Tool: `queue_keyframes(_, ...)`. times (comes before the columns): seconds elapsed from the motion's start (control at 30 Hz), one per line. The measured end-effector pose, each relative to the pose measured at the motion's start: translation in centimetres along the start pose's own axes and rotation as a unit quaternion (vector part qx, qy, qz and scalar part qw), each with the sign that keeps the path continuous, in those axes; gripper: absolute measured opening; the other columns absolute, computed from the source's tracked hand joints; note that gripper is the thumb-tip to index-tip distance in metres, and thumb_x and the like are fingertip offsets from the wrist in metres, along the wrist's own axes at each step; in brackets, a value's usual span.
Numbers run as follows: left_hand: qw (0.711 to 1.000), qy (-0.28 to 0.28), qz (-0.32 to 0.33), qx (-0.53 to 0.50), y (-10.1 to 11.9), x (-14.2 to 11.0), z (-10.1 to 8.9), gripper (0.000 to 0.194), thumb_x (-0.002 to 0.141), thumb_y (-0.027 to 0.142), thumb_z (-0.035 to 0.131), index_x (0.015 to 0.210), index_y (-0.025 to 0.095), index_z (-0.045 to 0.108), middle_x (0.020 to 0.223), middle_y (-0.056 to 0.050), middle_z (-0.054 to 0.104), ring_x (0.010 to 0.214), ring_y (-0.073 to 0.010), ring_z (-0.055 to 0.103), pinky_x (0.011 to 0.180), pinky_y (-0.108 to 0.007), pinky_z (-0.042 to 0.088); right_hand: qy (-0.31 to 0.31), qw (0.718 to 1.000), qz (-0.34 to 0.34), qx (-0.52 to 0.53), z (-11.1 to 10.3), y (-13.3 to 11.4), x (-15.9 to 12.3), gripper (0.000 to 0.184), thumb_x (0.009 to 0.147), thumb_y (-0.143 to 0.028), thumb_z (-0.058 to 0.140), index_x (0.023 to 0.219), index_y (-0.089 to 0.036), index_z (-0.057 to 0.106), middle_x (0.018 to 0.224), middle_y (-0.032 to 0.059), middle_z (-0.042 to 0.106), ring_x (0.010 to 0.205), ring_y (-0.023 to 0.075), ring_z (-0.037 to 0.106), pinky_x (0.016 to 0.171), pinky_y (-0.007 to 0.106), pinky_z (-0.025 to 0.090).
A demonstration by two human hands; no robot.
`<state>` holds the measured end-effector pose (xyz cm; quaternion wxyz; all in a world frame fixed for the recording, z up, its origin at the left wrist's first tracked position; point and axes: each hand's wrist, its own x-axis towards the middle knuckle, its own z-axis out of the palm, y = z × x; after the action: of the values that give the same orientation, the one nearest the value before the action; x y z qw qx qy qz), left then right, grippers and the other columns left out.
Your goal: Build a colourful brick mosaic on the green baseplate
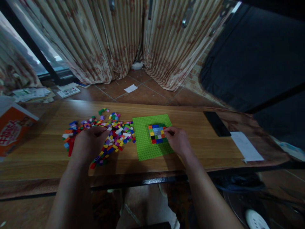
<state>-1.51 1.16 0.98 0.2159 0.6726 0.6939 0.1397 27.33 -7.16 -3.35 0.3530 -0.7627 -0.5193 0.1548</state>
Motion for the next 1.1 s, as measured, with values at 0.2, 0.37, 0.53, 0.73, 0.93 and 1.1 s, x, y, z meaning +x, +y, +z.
queue_keyframes(0.2, 1.0, 0.007, -0.007, -0.005, -0.5, 0.3, 0.2, 0.027, 0.08, 0.036, 0.06, 0.095, 0.018, 0.074, 0.077, 0.001, 0.071, 0.071, -0.0141, 0.061, 0.06, -0.021, 0.038, -0.001, 1.0, 0.019, -0.005, 0.0, 0.0, 0.3, 0.014, 0.08, -0.017, 0.06, 0.079, -0.02, 0.073, 0.081, 0.0033, 0.075, 0.073, 0.0179, 0.068, 0.071, 0.03, 0.05)
queue_keyframes(0.37, 1.0, 0.01, 0.003, -0.005, -0.5, 0.5, 0.4, 0.028, 0.079, 0.036, 0.061, 0.096, 0.018, 0.075, 0.073, 0.001, 0.07, 0.07, -0.0147, 0.062, 0.061, -0.021, 0.039, 0.004, 1.0, 0.008, -0.027, 0.1, -0.2, 0.4, 0.014, 0.08, -0.016, 0.06, 0.078, -0.02, 0.073, 0.082, 0.0045, 0.075, 0.074, 0.0189, 0.068, 0.073, 0.032, 0.05)
queue_keyframes(0.53, 1.0, 0.017, 0.001, -0.019, -0.4, 0.2, 0.2, 0.026, 0.077, 0.033, 0.063, 0.095, 0.016, 0.074, 0.075, 0.002, 0.071, 0.07, -0.0132, 0.06, 0.06, -0.02, 0.038, 0.006, 0.999, 0.003, -0.043, 0.2, -0.2, 0.4, 0.015, 0.08, -0.016, 0.058, 0.078, -0.02, 0.072, 0.083, 0.0047, 0.075, 0.074, 0.0191, 0.068, 0.072, 0.032, 0.05)
queue_keyframes(0.73, 0.999, 0.028, 0.025, -0.038, -0.7, 0.2, 0.4, 0.03, 0.081, 0.038, 0.057, 0.091, 0.017, 0.076, 0.076, -0.001, 0.072, 0.071, -0.0156, 0.063, 0.062, -0.022, 0.039, 0.007, 0.997, -0.03, -0.068, 0.4, 0.1, 0.2, 0.017, 0.081, -0.016, 0.055, 0.079, -0.02, 0.071, 0.084, 0.0051, 0.074, 0.076, 0.0194, 0.067, 0.075, 0.032, 0.049)
queue_keyframes(0.93, 0.997, 0.032, 0.027, -0.057, -1.0, 0.4, 0.8, 0.03, 0.08, 0.042, 0.055, 0.085, 0.02, 0.075, 0.071, 0.0, 0.071, 0.067, -0.0159, 0.062, 0.06, -0.023, 0.039, 0.0, 0.995, -0.048, -0.091, 0.4, 0.3, 0.2, 0.018, 0.081, -0.019, 0.053, 0.078, -0.02, 0.071, 0.086, 0.0065, 0.074, 0.075, 0.0207, 0.067, 0.073, 0.034, 0.049)
queue_keyframes(1.1, 0.997, 0.029, 0.033, -0.065, -1.1, 0.3, 1.1, 0.027, 0.077, 0.042, 0.058, 0.082, 0.022, 0.075, 0.072, 0.0, 0.071, 0.068, -0.0166, 0.061, 0.06, -0.024, 0.038, -0.009, 0.995, -0.033, -0.092, 0.4, 0.6, 0.3, 0.019, 0.082, -0.022, 0.052, 0.081, -0.021, 0.072, 0.089, 0.0079, 0.075, 0.079, 0.0224, 0.068, 0.076, 0.036, 0.05)
